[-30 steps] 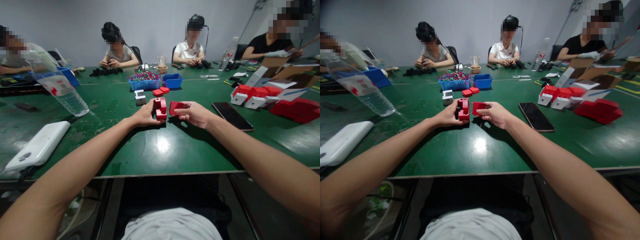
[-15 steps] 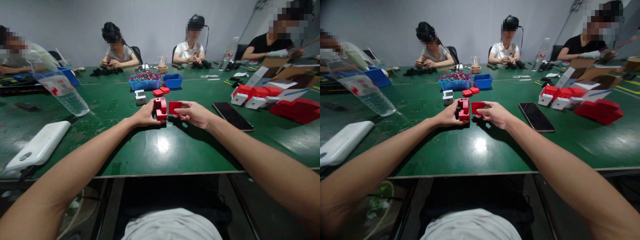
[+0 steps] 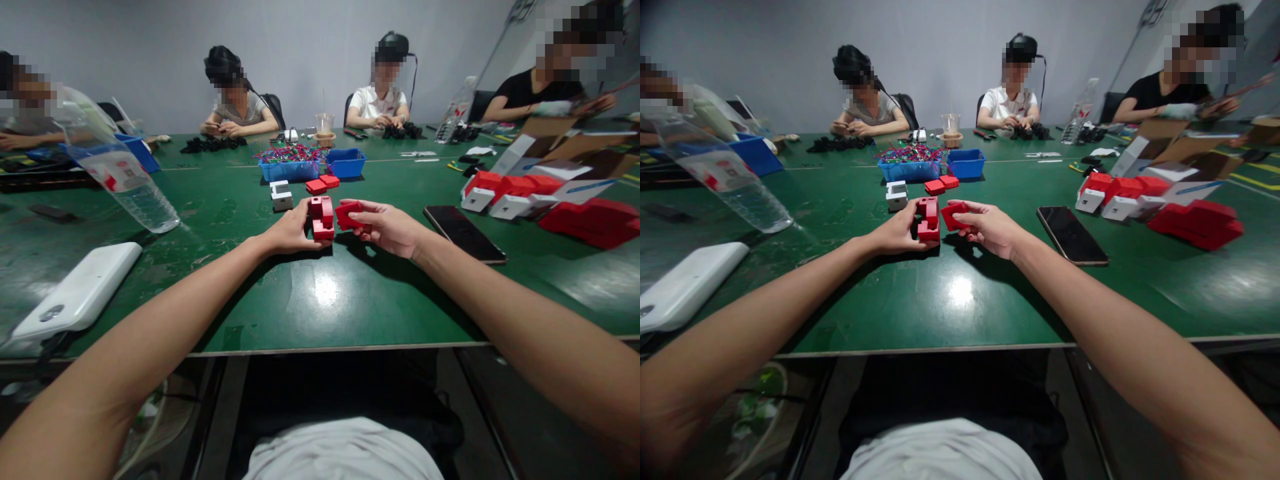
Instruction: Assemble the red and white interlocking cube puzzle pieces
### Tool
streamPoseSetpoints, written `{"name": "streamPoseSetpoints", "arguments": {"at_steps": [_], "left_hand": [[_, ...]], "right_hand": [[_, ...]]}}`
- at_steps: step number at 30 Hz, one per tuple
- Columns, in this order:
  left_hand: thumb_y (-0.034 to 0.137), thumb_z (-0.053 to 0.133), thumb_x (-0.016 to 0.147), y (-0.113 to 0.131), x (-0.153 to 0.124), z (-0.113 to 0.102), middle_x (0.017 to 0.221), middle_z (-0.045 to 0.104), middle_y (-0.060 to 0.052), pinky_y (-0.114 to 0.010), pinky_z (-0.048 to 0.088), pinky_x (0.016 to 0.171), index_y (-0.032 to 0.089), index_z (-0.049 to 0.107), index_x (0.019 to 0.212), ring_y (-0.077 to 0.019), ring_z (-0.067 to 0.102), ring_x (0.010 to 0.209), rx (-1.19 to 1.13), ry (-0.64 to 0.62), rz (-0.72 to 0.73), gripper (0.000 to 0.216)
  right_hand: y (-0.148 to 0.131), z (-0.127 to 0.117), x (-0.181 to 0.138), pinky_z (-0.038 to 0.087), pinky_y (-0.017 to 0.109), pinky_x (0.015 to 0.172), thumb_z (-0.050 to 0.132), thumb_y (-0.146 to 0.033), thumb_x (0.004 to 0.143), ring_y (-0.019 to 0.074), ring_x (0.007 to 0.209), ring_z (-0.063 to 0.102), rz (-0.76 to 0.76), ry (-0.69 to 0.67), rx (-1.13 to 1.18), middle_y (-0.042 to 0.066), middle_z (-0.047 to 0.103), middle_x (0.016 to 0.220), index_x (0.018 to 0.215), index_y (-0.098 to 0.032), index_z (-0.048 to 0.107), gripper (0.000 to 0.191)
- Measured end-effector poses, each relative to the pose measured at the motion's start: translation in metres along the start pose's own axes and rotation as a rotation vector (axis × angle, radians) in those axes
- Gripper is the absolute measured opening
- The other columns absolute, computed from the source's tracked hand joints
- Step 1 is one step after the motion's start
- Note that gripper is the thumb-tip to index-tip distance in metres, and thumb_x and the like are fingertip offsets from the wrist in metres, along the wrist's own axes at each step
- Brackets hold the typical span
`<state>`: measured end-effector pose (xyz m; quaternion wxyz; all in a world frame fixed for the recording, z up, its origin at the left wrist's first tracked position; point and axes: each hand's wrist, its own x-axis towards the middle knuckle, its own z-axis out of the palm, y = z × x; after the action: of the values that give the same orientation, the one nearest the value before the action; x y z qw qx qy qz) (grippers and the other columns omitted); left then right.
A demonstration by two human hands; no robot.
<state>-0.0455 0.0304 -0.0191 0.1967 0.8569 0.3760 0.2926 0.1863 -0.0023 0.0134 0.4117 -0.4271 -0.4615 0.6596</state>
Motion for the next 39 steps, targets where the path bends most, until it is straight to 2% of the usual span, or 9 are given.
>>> {"name": "streamPoseSetpoints", "arguments": {"at_steps": [7,16,23,33,39], "left_hand": [[0.046,0.083,0.059,-0.001,0.000,0.000,0.138,0.053,-0.020,-0.052,0.045,0.107,0.015,0.038,0.140,-0.0355,0.058,0.123,0.012,-0.001,-0.020,0.097],[0.048,0.081,0.063,-0.003,0.000,0.001,0.136,0.055,-0.019,-0.050,0.046,0.106,0.015,0.036,0.140,-0.0339,0.059,0.122,0.049,-0.005,0.005,0.095],[0.048,0.080,0.063,-0.003,0.000,0.000,0.137,0.055,-0.018,-0.050,0.045,0.107,0.016,0.036,0.140,-0.0338,0.058,0.123,0.054,-0.005,0.017,0.095],[0.047,0.079,0.063,-0.003,0.000,0.001,0.139,0.052,-0.020,-0.051,0.045,0.109,0.013,0.035,0.141,-0.0353,0.056,0.127,0.060,-0.016,0.000,0.096],[0.047,0.080,0.062,-0.002,0.000,0.001,0.139,0.053,-0.020,-0.051,0.045,0.109,0.014,0.035,0.141,-0.0348,0.058,0.125,0.037,-0.005,0.005,0.096]], "right_hand": [[0.003,0.001,0.001,0.040,0.016,0.047,0.069,0.003,0.074,0.0067,0.056,0.056,-0.021,0.015,-0.065,-0.001,0.064,0.065,0.093,-0.012,0.071,0.025],[0.004,0.001,0.001,0.037,0.018,0.045,0.068,0.004,0.066,0.0083,0.059,0.058,-0.067,-0.004,-0.116,0.005,0.074,0.091,0.096,-0.016,0.065,0.036],[0.007,-0.002,0.002,0.037,0.017,0.047,0.071,0.002,0.056,0.0064,0.058,0.053,-0.140,-0.058,-0.208,-0.001,0.069,0.079,0.087,-0.017,0.071,0.036],[0.008,-0.003,0.002,0.035,0.019,0.048,0.077,-0.005,0.055,0.0094,0.063,0.058,-0.128,-0.069,-0.238,0.004,0.074,0.084,0.091,-0.017,0.077,0.039],[0.012,-0.005,0.004,0.031,0.021,0.047,0.080,-0.015,0.057,0.0079,0.055,0.051,-0.184,-0.047,-0.324,0.001,0.070,0.072,0.091,-0.014,0.075,0.034]]}}
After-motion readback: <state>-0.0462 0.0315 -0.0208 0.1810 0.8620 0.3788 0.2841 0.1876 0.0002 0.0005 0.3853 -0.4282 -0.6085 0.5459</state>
